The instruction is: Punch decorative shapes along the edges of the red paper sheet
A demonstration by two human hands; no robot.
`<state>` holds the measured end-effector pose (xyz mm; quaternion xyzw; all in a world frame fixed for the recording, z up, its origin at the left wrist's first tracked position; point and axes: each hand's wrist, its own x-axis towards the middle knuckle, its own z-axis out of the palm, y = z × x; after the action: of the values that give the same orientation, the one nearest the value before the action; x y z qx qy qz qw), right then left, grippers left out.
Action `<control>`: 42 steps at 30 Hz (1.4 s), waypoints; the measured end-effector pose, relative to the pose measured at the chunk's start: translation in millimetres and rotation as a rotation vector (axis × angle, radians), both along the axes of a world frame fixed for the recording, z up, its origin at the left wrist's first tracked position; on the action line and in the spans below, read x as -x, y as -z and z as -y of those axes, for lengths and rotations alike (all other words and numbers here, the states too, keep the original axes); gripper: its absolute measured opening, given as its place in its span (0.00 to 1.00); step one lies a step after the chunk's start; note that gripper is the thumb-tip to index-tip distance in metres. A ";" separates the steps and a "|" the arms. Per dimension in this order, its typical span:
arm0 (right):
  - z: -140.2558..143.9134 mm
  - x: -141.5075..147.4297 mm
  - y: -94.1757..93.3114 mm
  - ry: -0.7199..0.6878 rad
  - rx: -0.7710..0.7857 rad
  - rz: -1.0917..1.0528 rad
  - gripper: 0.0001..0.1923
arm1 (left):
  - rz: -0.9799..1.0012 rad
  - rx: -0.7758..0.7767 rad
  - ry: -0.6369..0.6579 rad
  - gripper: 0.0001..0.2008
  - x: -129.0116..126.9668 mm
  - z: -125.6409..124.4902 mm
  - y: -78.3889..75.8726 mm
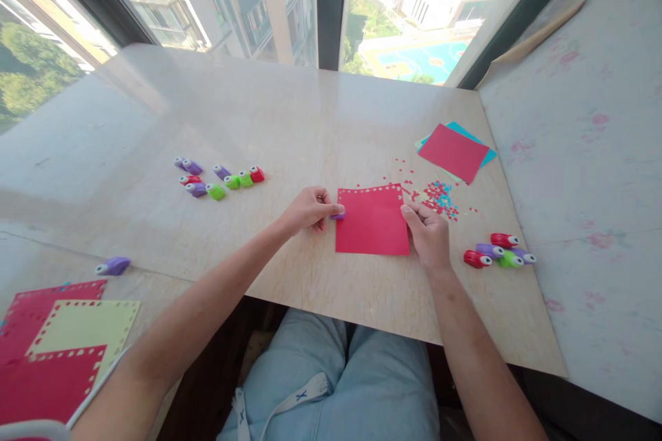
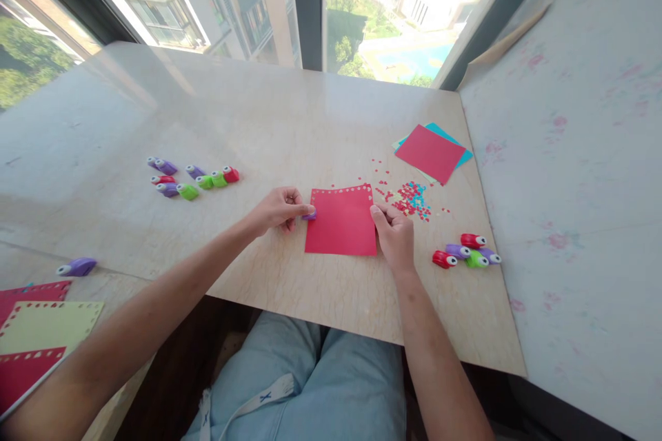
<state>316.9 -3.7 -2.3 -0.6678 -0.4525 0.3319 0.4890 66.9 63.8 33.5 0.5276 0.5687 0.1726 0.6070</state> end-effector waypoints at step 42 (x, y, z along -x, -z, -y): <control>0.2 -2.9 2.3 0.056 -0.103 -0.020 0.17 | 0.094 -0.378 0.038 0.16 11.0 17.7 29.3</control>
<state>319.7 -3.9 -4.6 -0.6508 -0.4453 0.3010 0.5363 55.9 46.1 4.3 0.6341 0.4872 0.2892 0.5263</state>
